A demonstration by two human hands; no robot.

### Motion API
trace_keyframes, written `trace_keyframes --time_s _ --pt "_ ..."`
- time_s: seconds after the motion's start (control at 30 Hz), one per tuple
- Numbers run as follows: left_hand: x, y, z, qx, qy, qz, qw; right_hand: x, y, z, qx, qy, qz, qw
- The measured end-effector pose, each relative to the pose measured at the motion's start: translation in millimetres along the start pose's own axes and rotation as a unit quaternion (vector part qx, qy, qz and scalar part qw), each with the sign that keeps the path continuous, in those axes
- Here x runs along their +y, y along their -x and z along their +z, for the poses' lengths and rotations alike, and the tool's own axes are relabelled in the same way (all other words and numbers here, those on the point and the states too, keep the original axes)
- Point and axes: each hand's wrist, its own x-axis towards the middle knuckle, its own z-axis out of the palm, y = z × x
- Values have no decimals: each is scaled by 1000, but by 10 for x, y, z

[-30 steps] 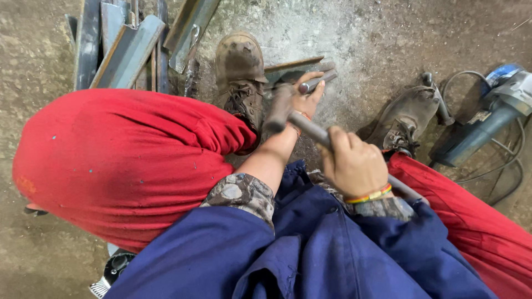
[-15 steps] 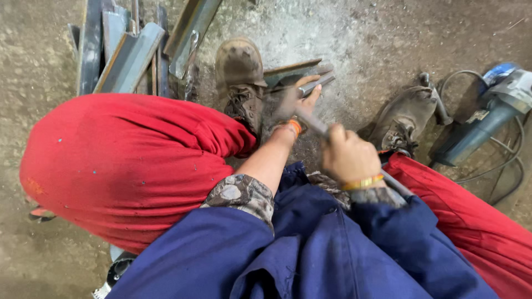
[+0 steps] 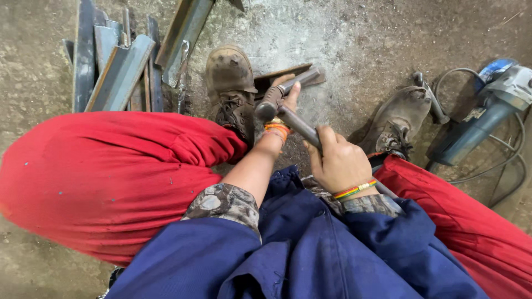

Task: The person uses a hammer and a metal punch to strike L-shaped metal pieces on the floor, holding the punch against the metal and hitting it with the hammer.

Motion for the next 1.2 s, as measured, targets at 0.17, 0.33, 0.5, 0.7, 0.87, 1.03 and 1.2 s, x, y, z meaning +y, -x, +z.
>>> trace_keyframes --time_s 0.17,0.33,0.5,0.7,0.87,1.03,1.2 --pt "64 15 75 -4 -31 68 997 1 13 -6 -14 -14 20 1000" --pt "111 -64 206 20 -116 146 982 -32 30 -60 43 -21 -66 997" --pt "226 -45 262 -33 -76 130 988 115 -58 64 14 78 -31 996" --pt "103 -21 315 -46 -261 29 964 295 -154 85 -2 102 56 993" --pt "-133 -75 346 13 -50 73 996 66 -13 -45 49 -12 -12 999" --pt "7 -5 244 38 7 67 997 51 -7 -83 37 -41 -18 998" --pt "179 -50 254 3 -38 24 999 61 33 -69 34 -59 -18 998"
